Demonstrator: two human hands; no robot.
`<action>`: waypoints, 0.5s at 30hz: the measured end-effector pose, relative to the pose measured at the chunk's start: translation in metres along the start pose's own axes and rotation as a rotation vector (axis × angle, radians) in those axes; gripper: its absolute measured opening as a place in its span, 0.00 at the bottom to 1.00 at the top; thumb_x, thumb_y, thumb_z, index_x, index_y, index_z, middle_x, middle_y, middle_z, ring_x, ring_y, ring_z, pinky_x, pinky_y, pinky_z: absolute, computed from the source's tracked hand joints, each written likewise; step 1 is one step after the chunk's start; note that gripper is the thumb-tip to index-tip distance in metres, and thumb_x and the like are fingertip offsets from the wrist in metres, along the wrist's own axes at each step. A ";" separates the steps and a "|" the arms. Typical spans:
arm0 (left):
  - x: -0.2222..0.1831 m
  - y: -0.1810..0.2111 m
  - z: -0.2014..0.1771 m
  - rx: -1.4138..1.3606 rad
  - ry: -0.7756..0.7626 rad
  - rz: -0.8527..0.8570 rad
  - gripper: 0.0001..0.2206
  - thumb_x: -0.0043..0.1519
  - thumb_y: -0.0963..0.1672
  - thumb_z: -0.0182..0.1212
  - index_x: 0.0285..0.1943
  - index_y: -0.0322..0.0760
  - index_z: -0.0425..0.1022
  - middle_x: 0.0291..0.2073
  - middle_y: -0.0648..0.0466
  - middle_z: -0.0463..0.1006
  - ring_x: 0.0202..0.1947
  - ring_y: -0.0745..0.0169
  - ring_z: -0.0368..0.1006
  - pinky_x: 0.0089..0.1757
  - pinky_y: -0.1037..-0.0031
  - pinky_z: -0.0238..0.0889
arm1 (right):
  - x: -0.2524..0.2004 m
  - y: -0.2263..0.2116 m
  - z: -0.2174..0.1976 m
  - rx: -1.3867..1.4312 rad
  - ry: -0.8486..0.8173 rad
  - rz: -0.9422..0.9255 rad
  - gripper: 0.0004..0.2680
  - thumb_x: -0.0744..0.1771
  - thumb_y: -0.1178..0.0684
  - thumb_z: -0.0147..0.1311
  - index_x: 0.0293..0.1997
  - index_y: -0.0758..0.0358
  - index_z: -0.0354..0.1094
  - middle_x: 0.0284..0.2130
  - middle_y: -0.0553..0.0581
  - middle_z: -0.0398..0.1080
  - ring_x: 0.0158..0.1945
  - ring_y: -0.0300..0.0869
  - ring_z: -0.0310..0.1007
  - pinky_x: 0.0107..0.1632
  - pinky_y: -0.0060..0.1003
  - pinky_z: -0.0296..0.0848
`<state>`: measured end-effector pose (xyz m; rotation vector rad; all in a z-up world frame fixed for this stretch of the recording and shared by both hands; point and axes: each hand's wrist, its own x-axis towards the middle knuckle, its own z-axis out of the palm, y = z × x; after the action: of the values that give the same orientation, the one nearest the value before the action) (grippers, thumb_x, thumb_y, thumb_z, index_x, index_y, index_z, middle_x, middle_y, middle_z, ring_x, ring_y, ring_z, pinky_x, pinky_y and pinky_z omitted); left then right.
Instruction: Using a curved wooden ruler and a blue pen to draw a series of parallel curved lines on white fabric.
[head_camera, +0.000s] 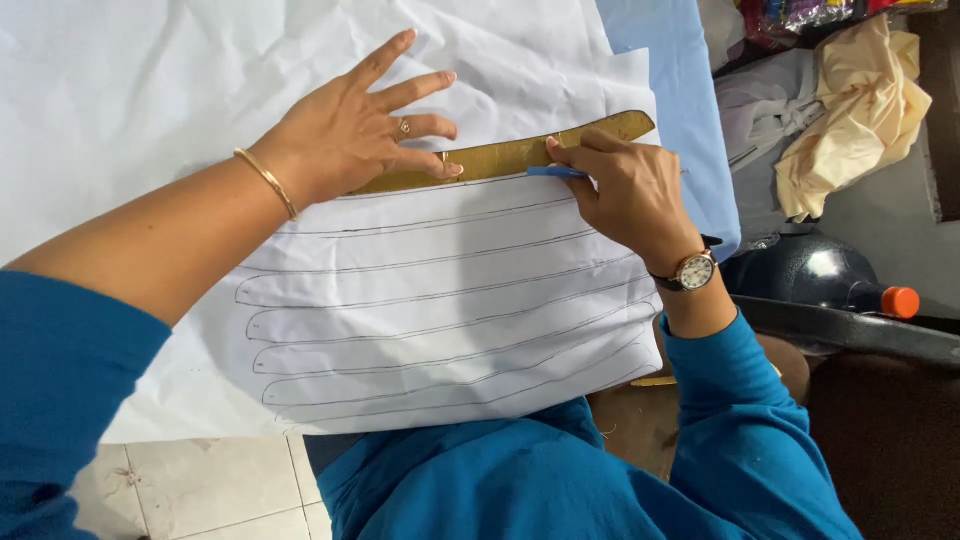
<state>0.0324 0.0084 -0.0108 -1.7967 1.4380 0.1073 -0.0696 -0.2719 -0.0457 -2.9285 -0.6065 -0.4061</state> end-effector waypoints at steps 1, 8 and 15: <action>0.001 0.001 0.002 0.024 0.035 0.003 0.45 0.55 0.41 0.50 0.65 0.80 0.16 0.67 0.77 0.31 0.72 0.54 0.19 0.60 0.41 0.10 | 0.000 0.000 0.000 0.006 -0.021 0.009 0.09 0.64 0.56 0.54 0.46 0.49 0.74 0.24 0.43 0.62 0.16 0.42 0.56 0.14 0.34 0.46; 0.003 -0.004 -0.003 -0.060 0.099 0.052 0.46 0.50 0.42 0.59 0.65 0.80 0.26 0.65 0.78 0.40 0.72 0.54 0.23 0.62 0.43 0.12 | 0.000 0.001 0.001 0.033 -0.025 0.016 0.08 0.65 0.55 0.52 0.45 0.48 0.74 0.26 0.41 0.65 0.15 0.42 0.56 0.15 0.34 0.45; 0.009 -0.012 -0.030 -0.253 0.331 0.057 0.08 0.52 0.50 0.55 0.35 0.76 0.71 0.61 0.69 0.61 0.73 0.47 0.36 0.63 0.45 0.20 | 0.001 -0.002 -0.001 0.041 -0.011 0.023 0.08 0.65 0.56 0.51 0.44 0.48 0.75 0.26 0.41 0.67 0.15 0.42 0.56 0.14 0.33 0.44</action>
<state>0.0341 -0.0169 0.0107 -2.0499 1.7737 0.0209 -0.0698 -0.2696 -0.0448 -2.8975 -0.5750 -0.3705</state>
